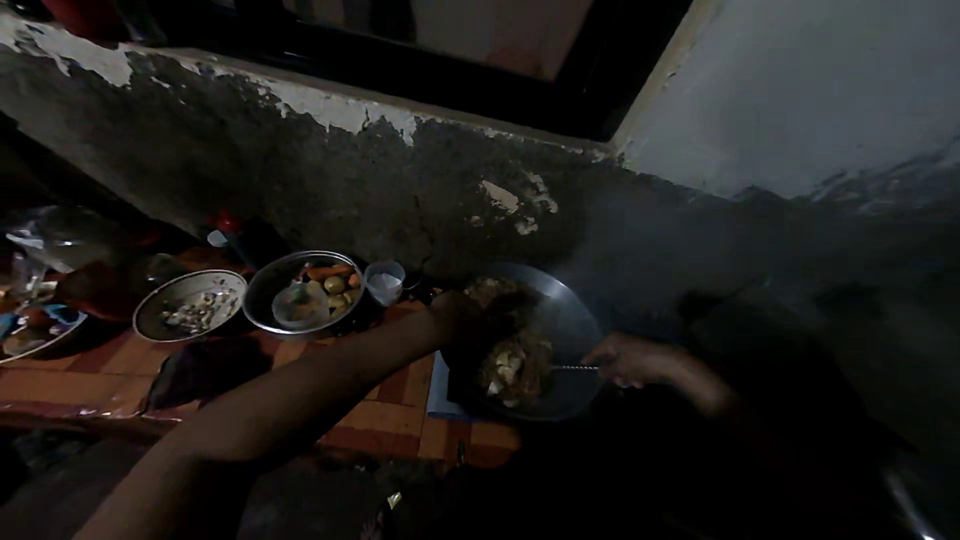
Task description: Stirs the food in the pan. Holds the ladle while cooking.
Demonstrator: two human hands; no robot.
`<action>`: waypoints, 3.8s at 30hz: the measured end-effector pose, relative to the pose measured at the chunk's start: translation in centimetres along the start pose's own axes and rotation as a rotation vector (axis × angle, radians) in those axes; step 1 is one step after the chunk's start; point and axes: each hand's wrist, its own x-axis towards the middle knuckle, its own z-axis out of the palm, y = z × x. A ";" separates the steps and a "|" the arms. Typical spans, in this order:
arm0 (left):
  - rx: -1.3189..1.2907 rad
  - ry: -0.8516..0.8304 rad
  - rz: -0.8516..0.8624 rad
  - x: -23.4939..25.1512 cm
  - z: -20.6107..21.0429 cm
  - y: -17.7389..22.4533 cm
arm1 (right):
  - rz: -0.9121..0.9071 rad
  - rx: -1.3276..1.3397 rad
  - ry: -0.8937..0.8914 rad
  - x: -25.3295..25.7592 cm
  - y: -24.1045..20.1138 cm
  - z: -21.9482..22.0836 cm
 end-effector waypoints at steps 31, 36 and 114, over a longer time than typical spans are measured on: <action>0.227 0.189 -0.159 -2.3 -8.4 5.7 | 0.072 -0.229 0.807 -5.6 -3.3 -0.7; 0.206 0.151 -0.141 -2.4 -7.3 5.2 | 0.115 -0.235 0.723 -2.7 -2.0 -0.7; -0.096 0.035 -0.262 3.9 -1.6 2.6 | 0.190 -0.308 0.496 4.1 -3.3 0.6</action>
